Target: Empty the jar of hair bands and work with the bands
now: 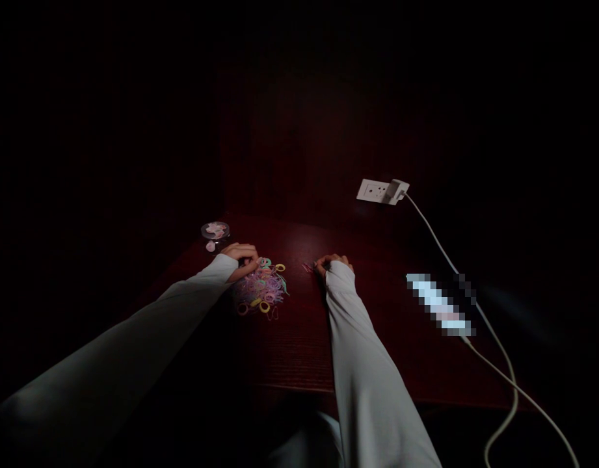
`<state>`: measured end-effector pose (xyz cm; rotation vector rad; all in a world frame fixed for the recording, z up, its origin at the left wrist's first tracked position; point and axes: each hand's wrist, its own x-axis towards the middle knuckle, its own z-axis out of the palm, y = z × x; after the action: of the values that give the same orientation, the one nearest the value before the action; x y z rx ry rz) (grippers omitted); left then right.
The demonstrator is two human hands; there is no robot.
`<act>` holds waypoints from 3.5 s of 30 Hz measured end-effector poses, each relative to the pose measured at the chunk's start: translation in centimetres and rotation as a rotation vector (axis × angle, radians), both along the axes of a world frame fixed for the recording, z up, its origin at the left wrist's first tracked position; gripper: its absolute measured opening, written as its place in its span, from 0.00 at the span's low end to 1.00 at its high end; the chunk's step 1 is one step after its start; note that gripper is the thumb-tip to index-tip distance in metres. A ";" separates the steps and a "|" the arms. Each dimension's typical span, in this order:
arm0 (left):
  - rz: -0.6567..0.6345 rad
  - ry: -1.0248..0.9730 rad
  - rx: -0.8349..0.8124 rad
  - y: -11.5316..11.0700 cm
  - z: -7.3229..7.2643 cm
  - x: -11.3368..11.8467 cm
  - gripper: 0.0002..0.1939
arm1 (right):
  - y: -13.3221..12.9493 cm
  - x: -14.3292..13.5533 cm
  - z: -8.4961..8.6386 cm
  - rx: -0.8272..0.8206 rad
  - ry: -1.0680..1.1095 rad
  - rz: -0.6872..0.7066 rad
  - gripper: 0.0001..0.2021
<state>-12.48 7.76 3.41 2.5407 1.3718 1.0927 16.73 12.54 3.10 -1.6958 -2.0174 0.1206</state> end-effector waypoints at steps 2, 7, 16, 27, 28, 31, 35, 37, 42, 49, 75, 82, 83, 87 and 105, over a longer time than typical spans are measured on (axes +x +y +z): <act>0.001 -0.002 0.007 -0.1 0.1 0.0 0.16 | 0.1 0.1 -0.1 0.017 -0.007 0.010 0.14; -0.002 -0.007 -0.007 0.5 -0.4 -0.2 0.14 | 0.3 -0.1 -0.1 0.090 -0.038 0.011 0.18; 0.131 -0.047 0.049 1.1 -0.6 -0.3 0.15 | 0.0 -1.7 -0.5 0.113 -0.122 0.234 0.13; 0.254 -0.124 0.134 1.1 -0.1 -0.3 0.18 | 0.4 -0.9 -0.8 0.171 -0.091 0.196 0.10; 0.260 -0.125 0.148 1.0 -0.1 -0.3 0.19 | 0.3 -1.0 -0.5 0.187 -0.063 0.198 0.10; 0.267 -0.112 0.205 1.0 0.0 -0.4 0.20 | -0.4 -2.6 0.5 0.252 0.074 0.269 0.09; 0.323 -0.094 0.264 0.8 0.0 -0.5 0.20 | -2.3 -6.5 1.6 0.207 0.195 0.551 0.10; 0.355 -0.092 0.280 0.8 0.0 -0.5 0.19 | -3.3 -8.0 1.8 0.158 0.147 0.629 0.10; 0.365 -0.093 0.295 0.7 0.0 -0.5 0.20 | -4.1 -8.6 1.5 0.096 -0.052 0.670 0.12; 0.337 -0.065 0.236 0.3 0.6 -0.7 0.18 | -3.4 -8.1 0.7 -0.032 0.095 0.756 0.07; 0.196 0.082 0.246 0.1 0.9 -0.3 0.21 | -2.8 -8.2 1.2 0.114 0.300 0.591 0.10; 0.206 0.084 0.231 0.2 1.0 -0.1 0.20 | -4.2 -7.5 2.0 0.037 0.093 0.713 0.06; 0.205 0.085 0.237 0.2 0.9 -0.1 0.20 | -4.2 -7.4 1.9 0.030 0.065 0.716 0.06; 0.218 0.075 0.260 0.0 0.8 0.1 0.21 | -4.0 -6.8 1.6 0.052 0.015 0.718 0.07; 0.159 0.071 0.232 0.5 -0.2 0.2 0.21 | -2.7 -7.8 -0.3 0.020 0.021 0.683 0.05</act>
<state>-12.29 8.27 3.17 2.6908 1.5746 1.2690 8.90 9.87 2.79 -0.9216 -2.4823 0.3411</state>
